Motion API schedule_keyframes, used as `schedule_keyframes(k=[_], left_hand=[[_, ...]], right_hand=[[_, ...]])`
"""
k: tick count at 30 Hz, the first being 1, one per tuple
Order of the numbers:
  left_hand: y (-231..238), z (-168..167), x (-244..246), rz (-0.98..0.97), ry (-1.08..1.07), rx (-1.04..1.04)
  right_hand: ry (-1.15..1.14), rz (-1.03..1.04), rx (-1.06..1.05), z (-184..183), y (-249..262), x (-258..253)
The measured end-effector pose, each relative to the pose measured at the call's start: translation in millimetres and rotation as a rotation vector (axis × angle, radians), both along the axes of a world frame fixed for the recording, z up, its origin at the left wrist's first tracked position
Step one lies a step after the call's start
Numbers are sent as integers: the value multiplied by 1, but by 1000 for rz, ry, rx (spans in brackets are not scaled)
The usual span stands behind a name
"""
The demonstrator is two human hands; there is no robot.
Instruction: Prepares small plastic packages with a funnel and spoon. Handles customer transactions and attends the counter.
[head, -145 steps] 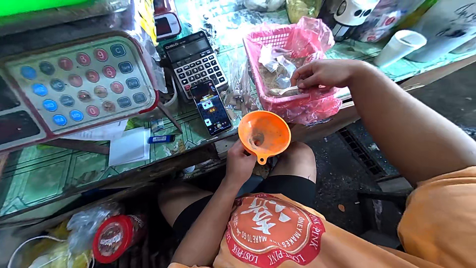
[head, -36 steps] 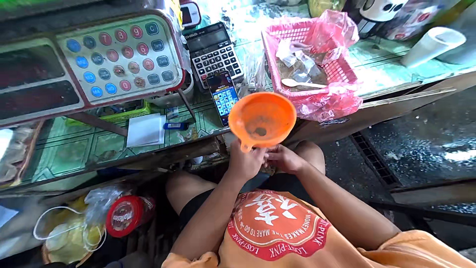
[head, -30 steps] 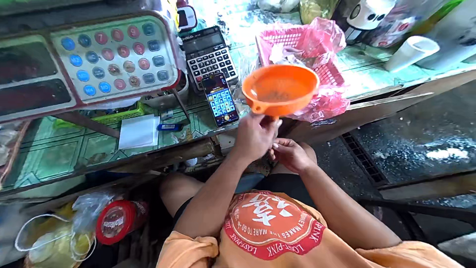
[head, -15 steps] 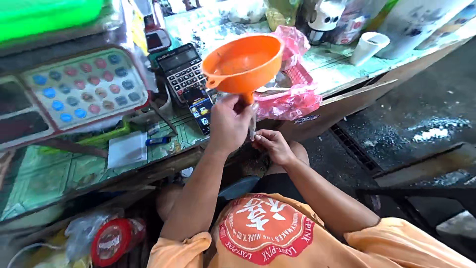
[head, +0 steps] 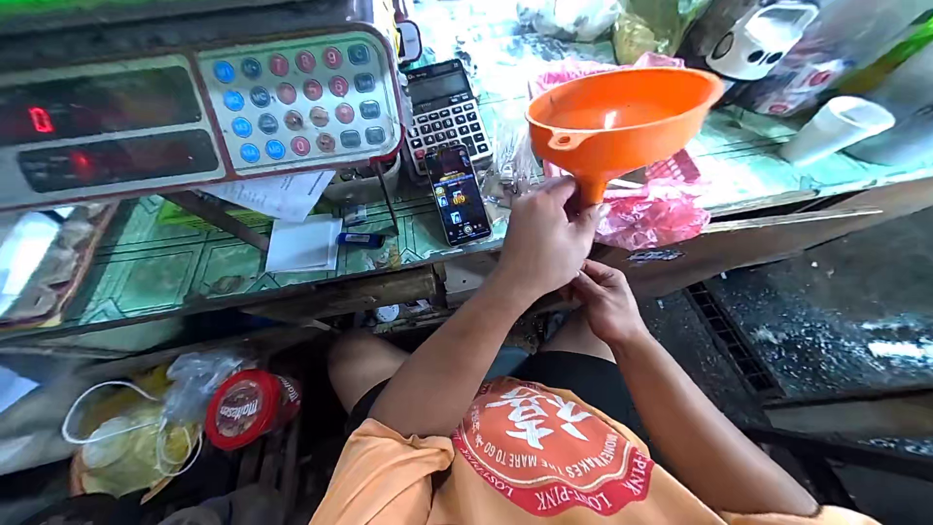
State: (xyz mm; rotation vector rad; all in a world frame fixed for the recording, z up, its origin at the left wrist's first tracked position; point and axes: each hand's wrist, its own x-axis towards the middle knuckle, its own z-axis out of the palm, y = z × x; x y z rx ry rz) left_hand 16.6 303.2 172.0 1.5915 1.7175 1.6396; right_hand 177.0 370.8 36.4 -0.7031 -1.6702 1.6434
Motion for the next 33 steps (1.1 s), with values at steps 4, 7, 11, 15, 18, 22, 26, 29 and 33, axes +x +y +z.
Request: schedule_keyframes(k=[4, 7, 11, 15, 18, 22, 26, 29, 33], left_hand=[[0, 10, 8, -4, 38, 16], [-1, 18, 7, 4, 53, 43], [3, 22, 4, 31, 83, 75], [11, 18, 4, 78, 46, 96], [5, 22, 2, 57, 36, 65], [-8, 22, 5, -15, 155, 6], [-7, 15, 15, -103, 114, -19], [-8, 20, 16, -101, 116, -21], [-10, 21, 14, -64, 120, -37]], right_hand=[[65, -47, 7, 1, -1, -2], [88, -61, 19, 3, 0, -1], [107, -59, 50, 11, 5, -2], [51, -8, 30, 6, 5, -5], [-116, 87, 81, 17, 8, 2], [-339, 134, 378, 62, 33, 29], [-124, 174, 385, 106, 33, 21], [-104, 168, 414, 94, 29, 8], [-164, 161, 269, 50, 23, 7]])
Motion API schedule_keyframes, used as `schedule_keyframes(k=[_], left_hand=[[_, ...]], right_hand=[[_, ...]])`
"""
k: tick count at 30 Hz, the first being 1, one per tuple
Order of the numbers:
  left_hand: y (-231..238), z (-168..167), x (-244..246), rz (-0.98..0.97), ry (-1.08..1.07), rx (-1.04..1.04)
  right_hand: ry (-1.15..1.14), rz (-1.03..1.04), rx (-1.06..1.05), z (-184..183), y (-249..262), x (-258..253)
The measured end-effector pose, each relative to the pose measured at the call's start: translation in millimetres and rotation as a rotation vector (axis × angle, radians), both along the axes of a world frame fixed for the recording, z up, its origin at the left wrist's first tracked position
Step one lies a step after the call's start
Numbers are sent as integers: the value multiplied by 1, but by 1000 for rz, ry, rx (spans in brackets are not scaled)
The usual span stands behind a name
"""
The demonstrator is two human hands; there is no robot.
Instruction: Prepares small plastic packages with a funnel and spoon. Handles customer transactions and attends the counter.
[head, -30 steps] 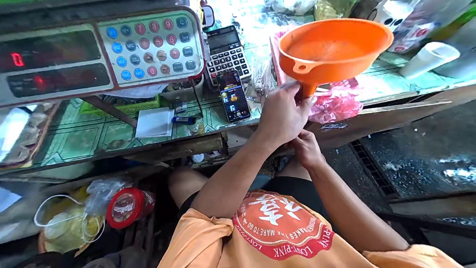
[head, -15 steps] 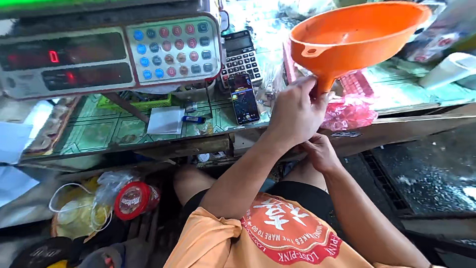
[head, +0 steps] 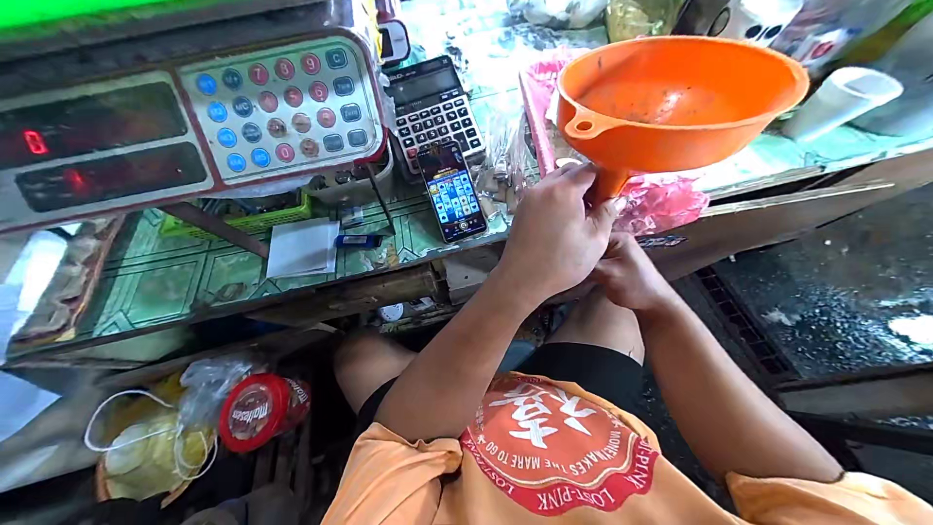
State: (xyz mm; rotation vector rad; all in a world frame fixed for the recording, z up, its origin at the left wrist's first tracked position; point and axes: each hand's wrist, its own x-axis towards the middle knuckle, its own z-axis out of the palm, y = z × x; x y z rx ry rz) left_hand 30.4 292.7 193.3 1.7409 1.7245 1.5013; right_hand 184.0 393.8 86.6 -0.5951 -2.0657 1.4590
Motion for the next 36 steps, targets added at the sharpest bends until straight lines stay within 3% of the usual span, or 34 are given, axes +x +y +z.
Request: schedule_keyframes(k=[8, 18, 20, 24, 27, 30, 33, 36], left_hand=[[11, 2, -4, 14, 8, 5], [14, 13, -22, 22, -7, 49], [15, 15, -24, 7, -21, 66], [9, 18, -26, 9, -14, 89], [9, 16, -25, 6, 3, 75], [10, 13, -22, -13, -7, 50], [11, 13, -21, -22, -23, 42], [11, 16, -29, 4, 0, 74]], right_hand=[[-130, -40, -68, -39, -6, -4], [-237, 33, -85, -52, -7, -7], [-335, 34, -17, -46, -3, -4], [-738, 96, 280, -11, 7, 7], [-510, 0, 407, 37, 6, 18], [-137, 69, 320, 75, 10, 11], [60, 131, 240, 62, 12, -19], [-187, 84, 319, 24, 3, -33]])
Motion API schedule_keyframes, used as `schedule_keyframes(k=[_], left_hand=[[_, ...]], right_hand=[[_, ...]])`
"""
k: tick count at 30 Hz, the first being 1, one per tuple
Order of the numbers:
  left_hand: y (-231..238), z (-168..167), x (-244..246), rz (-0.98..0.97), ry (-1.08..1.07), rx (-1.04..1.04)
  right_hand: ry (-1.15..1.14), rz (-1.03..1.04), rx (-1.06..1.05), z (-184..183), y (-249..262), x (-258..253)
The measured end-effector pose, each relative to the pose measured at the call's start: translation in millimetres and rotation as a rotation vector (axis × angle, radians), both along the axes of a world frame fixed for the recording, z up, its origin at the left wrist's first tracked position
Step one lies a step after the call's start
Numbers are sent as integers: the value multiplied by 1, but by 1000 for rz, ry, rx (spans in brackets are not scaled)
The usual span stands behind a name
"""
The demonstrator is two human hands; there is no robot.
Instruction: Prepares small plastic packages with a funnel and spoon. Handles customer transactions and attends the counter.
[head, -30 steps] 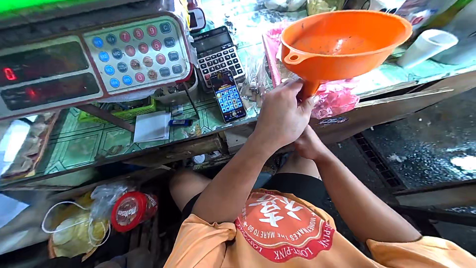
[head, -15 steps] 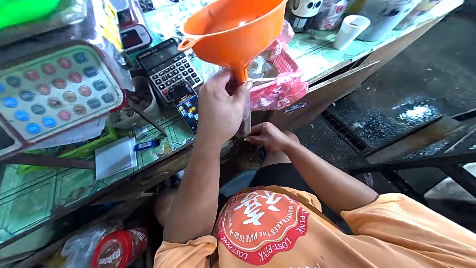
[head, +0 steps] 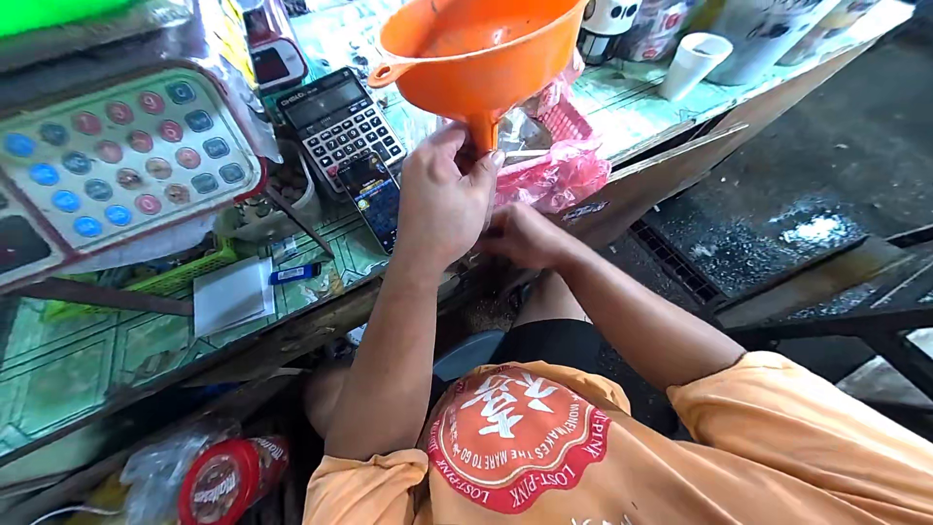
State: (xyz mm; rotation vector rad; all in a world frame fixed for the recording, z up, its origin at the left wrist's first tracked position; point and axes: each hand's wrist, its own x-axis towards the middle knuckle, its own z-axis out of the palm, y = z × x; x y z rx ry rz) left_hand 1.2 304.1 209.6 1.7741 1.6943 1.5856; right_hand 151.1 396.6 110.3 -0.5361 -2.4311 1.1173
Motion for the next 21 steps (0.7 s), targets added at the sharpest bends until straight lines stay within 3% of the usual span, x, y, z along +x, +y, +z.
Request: schedule_keyframes(k=[4, 10, 14, 17, 21], left_hand=[[-1, 0, -8, 18, -16, 5], [0, 1, 0, 15, -27, 1], [4, 0, 4, -1, -4, -30], [5, -6, 8, -34, -16, -132], [13, -29, 7, -85, -16, -278]], right_hand=[[-165, -46, -1, -36, 0, 6], [-6, -42, -329, -54, 0, 13], [-14, -70, -394, -70, 2, 16], [-164, -149, -204, -50, 6, 38], [1, -329, 38, 21, 17, 80]])
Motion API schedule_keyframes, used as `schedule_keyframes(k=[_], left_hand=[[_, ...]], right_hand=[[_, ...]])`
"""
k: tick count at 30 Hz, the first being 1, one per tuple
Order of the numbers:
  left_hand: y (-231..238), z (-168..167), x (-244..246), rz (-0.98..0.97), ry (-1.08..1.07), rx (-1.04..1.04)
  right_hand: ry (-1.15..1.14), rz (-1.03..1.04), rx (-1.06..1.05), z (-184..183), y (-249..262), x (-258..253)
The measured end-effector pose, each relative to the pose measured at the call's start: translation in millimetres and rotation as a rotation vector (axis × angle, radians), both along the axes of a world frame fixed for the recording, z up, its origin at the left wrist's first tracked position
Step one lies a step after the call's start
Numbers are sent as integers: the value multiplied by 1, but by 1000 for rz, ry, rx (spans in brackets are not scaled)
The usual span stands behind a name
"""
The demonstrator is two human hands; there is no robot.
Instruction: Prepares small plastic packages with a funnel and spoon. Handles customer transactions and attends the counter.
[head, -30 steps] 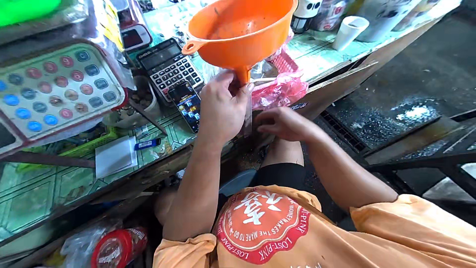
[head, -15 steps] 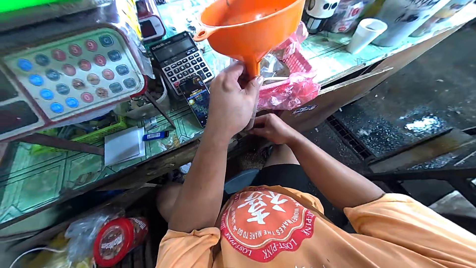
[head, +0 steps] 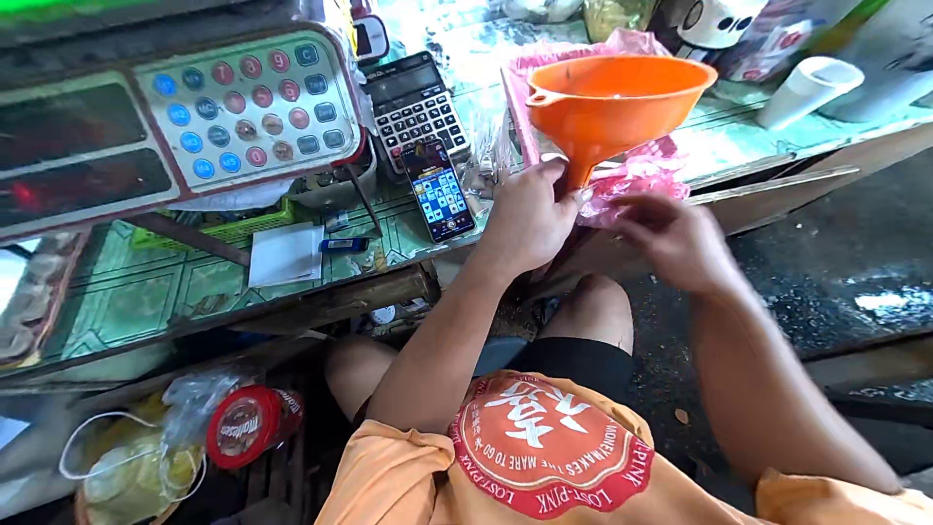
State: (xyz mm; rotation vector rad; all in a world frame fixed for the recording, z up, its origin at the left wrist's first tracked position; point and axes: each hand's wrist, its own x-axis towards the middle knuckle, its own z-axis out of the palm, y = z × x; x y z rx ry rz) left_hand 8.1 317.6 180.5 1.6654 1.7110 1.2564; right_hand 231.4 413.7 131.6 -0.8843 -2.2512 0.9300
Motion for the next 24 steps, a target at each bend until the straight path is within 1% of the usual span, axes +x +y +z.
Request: schedule_keyframes(k=[2, 4, 6, 8, 10, 14, 17, 20, 22, 24], left_hand=[[14, -5, -1, -26, 14, -88], [31, -5, -2, -43, 45, -139], [45, -2, -2, -49, 68, -193], [55, -2, -1, -46, 87, -227], [63, -5, -1, -30, 98, -239], [68, -13, -1, 29, 44, -230], [71, -17, -4, 60, 0, -217], [73, -20, -8, 81, 0, -228], [77, -25, -9, 87, -8, -195], [79, -25, -10, 99, -47, -192]], right_hand=[[134, 2, 78, 35, 18, 14], [223, 83, 132, 66, 38, 14], [158, 148, 199, 89, 53, 5], [39, 157, 223, 101, 64, -8], [-6, 141, 208, 101, 78, -21], [-16, 119, 100, 97, 96, -29], [22, 120, 28, 89, 108, -27], [104, 106, -58, 78, 121, -25], [132, 53, -132, 73, 129, -22], [117, -22, -160, 70, 138, -20]])
